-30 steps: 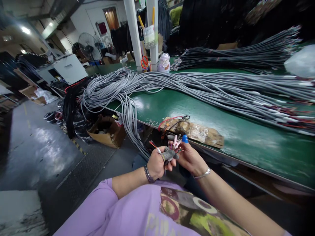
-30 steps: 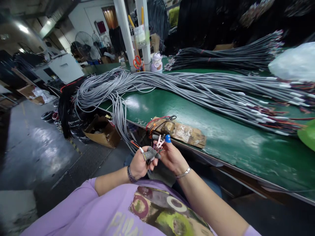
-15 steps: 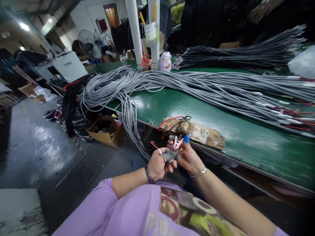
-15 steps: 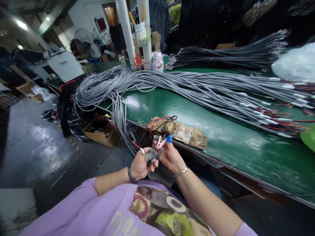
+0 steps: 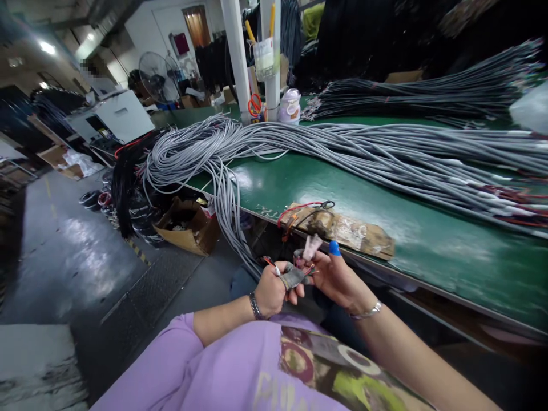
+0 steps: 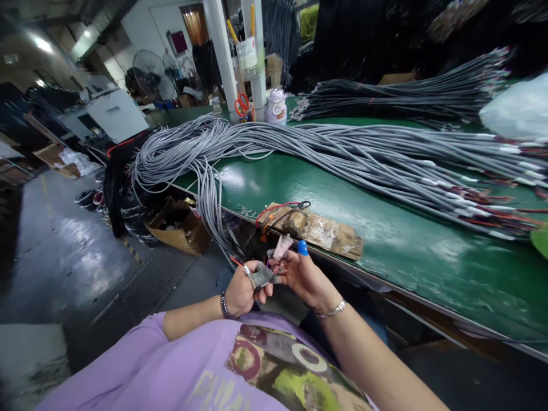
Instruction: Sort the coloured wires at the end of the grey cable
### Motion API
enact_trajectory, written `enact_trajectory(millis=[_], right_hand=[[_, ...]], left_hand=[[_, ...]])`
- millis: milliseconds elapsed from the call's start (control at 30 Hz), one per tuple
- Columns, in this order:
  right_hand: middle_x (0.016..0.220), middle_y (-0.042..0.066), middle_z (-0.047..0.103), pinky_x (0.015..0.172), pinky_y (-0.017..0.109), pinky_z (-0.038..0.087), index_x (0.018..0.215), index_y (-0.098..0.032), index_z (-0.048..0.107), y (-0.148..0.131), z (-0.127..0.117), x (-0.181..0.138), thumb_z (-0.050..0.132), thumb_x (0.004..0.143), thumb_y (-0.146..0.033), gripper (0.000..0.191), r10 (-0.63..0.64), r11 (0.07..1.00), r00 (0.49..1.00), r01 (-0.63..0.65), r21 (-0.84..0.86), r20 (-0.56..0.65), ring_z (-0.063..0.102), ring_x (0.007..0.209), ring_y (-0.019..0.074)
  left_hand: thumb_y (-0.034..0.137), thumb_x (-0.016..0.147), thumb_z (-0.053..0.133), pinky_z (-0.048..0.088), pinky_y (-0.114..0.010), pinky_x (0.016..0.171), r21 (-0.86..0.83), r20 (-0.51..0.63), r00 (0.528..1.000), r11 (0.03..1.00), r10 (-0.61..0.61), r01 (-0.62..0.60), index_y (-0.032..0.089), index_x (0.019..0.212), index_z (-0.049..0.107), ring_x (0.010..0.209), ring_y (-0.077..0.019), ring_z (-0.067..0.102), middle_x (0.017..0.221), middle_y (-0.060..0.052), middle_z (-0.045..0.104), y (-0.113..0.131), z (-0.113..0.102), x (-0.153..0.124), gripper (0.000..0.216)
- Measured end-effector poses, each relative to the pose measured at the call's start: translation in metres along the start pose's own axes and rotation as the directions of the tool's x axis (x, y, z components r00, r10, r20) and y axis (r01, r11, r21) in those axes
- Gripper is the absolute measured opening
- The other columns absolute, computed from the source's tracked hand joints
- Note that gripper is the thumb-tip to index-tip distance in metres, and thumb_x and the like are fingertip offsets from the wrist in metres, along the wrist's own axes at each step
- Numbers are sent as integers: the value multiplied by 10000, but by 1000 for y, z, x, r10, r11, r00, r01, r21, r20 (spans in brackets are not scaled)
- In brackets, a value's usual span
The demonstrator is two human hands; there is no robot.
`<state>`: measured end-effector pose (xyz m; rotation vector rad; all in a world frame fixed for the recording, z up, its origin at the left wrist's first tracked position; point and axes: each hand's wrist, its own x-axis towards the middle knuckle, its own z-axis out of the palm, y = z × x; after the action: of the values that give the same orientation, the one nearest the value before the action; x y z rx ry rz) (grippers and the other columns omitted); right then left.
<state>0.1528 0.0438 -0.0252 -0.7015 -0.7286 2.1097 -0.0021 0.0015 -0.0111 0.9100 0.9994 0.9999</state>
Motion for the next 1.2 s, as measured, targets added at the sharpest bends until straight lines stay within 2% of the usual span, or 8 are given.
enact_trajectory(millis=[133, 300, 433, 533, 633, 800, 1000, 1200], right_hand=[[701, 25, 618, 612, 277, 448, 800, -169, 666, -3, -3, -18, 693, 674, -640, 489, 36, 955, 999, -22, -297, 40, 558, 637, 147], [666, 3, 627, 602, 259, 420, 729, -167, 637, -7, 11, -27, 780, 666, -462, 334, -160, 842, 987, 123, -525, -25, 528, 607, 124], [583, 10, 641, 590, 295, 452, 687, -183, 625, -11, 27, -30, 734, 706, -475, 312, -121, 801, 991, 126, -585, 49, 561, 553, 154], [637, 26, 667, 621, 304, 472, 706, -186, 669, -9, 28, -29, 752, 678, -480, 307, -190, 775, 982, 155, -613, 8, 573, 598, 168], [755, 45, 682, 672, 298, 476, 786, -183, 704, -3, 18, -27, 753, 677, -493, 332, -277, 796, 959, 189, -575, -67, 577, 694, 174], [704, 20, 615, 598, 266, 451, 834, -174, 680, 5, 6, -29, 732, 705, -514, 367, -178, 898, 979, 120, -423, -100, 529, 624, 132], [633, 9, 607, 565, 263, 410, 710, -171, 646, 6, 21, -31, 757, 681, -488, 336, -283, 802, 952, 167, -573, -119, 507, 587, 131], [591, 12, 622, 533, 274, 416, 700, -186, 670, 5, 29, -23, 761, 672, -486, 315, -281, 801, 953, 166, -575, -117, 515, 526, 137]], left_hand=[[461, 742, 655, 300, -174, 357, 146, 35, 998, 988, 42, -47, 137, 703, 579, 369, -62, 482, 570, -8, 617, -2, -5, -8, 335], [473, 708, 688, 363, -185, 390, 267, 82, 996, 963, 19, -40, 148, 688, 561, 400, -76, 500, 577, -6, 608, 0, -2, -9, 350], [494, 659, 719, 361, -194, 376, 318, 167, 979, 946, -119, 61, 149, 700, 563, 381, -86, 498, 553, -3, 597, 1, -2, -6, 381], [503, 664, 713, 343, -195, 374, 336, 196, 968, 938, -160, 87, 148, 684, 555, 381, -89, 506, 547, -5, 595, 2, -4, -6, 389], [511, 692, 683, 323, -191, 375, 260, 165, 978, 962, -129, 83, 140, 719, 572, 386, -85, 517, 564, -9, 610, 1, -7, -7, 388], [478, 745, 637, 278, -179, 355, 170, 79, 997, 985, -17, 3, 132, 766, 589, 403, -81, 541, 614, -27, 649, -4, -9, -7, 350], [499, 755, 636, 288, -185, 359, 212, 96, 995, 977, -9, -12, 139, 726, 565, 400, -82, 536, 607, -28, 651, -6, -8, -6, 368], [527, 694, 683, 358, -199, 399, 258, 163, 985, 966, -51, 8, 146, 697, 551, 400, -94, 534, 554, -12, 614, 0, -8, -8, 403]])
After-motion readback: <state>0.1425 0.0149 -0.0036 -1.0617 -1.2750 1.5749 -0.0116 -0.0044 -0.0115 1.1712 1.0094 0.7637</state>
